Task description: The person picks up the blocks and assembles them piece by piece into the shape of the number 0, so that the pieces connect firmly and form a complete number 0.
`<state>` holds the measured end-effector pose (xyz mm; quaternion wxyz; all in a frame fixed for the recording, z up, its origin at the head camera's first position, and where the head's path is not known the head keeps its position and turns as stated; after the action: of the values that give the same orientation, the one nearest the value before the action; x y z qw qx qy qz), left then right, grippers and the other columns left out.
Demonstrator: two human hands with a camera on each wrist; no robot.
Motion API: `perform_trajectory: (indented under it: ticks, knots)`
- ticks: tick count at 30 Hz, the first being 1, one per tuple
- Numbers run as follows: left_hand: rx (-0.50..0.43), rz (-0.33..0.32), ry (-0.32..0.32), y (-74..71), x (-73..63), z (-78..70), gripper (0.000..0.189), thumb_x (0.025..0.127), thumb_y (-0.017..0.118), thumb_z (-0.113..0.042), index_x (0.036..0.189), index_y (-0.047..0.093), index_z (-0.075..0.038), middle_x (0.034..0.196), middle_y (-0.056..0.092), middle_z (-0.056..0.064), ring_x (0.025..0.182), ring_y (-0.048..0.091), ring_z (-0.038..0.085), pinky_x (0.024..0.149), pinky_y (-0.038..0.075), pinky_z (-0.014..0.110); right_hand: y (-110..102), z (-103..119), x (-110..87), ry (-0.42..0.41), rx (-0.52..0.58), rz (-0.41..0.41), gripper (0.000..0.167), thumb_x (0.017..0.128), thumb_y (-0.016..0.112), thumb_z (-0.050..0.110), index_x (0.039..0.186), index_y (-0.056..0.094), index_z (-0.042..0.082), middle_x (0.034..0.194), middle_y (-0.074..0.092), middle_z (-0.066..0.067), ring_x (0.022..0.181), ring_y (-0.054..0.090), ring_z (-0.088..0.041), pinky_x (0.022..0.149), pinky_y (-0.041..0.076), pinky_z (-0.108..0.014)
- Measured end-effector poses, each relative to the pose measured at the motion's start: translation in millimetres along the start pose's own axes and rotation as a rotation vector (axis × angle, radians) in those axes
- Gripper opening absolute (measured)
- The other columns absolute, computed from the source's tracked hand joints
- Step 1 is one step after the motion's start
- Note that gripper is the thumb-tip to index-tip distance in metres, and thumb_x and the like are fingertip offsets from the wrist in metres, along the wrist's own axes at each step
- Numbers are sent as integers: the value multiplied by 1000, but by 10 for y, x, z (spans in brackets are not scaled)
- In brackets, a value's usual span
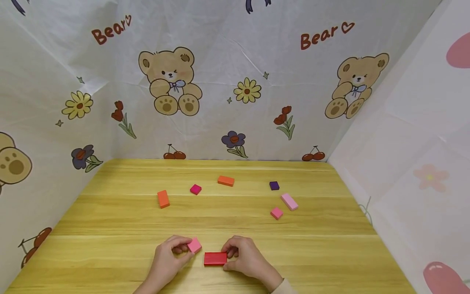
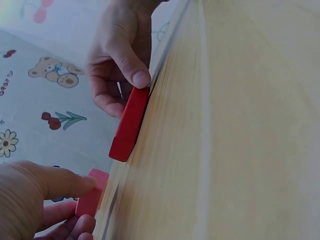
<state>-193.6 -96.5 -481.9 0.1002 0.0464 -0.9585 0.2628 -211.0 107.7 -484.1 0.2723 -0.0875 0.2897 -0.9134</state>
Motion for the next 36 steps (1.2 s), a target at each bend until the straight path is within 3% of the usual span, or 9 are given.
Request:
perform_trajectory:
  ticks: [20, 36]
  knots:
    - [37, 75, 32, 79, -24, -13, 27, 66, 84, 0, 91, 74, -6, 85, 67, -3, 73, 57, 0, 67, 52, 19, 10, 2, 3, 0, -22, 7, 29, 69, 87, 9, 91, 69, 14, 85, 62, 6, 76, 57, -4, 67, 50, -19]
    - [67, 73, 123, 95, -33, -58, 30, 64, 85, 1, 91, 74, -7, 83, 65, -7, 73, 55, 0, 66, 51, 19, 8, 12, 2, -1, -10, 9, 29, 69, 87, 9, 91, 69, 13, 86, 62, 5, 77, 58, -4, 67, 51, -19]
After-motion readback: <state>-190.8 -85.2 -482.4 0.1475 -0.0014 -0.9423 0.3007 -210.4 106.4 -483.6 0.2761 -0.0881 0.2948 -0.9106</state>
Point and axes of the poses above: each hand's wrist, its own x-axis towards the middle knuckle, its own y-axis out of the palm, z = x × y, the point moved 9 cm from there along x, towards the middle knuckle
